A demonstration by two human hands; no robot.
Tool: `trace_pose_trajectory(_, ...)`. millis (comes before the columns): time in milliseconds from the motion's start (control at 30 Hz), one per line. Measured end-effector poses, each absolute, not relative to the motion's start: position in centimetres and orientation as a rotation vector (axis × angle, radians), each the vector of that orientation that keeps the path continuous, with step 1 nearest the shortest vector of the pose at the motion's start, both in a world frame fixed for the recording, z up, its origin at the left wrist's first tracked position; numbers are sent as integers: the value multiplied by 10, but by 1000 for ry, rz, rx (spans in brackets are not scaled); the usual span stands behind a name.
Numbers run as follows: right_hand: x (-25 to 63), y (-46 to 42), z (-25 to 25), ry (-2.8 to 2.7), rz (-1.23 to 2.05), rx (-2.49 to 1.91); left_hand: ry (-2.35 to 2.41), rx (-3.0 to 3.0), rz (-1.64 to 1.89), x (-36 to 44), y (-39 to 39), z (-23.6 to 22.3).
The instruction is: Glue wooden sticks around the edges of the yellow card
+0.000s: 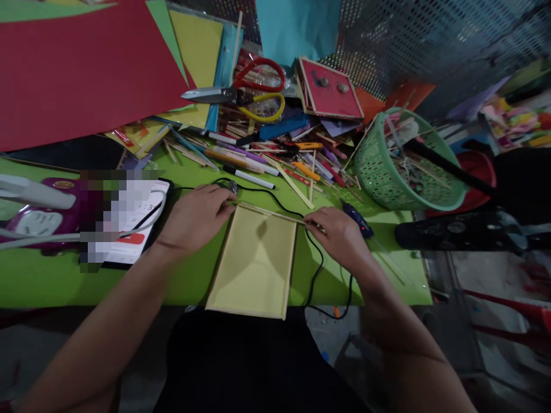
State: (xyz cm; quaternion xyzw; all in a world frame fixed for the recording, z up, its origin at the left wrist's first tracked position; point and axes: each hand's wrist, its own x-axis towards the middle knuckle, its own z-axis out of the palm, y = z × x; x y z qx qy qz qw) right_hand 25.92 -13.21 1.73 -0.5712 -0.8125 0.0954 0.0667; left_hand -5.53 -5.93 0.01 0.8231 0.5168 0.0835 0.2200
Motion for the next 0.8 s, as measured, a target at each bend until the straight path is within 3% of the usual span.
trace_pose_trajectory(800, 257, -128, 11, -2506, 209, -1707, 1450, 2413, 264, -44, -62, -6)
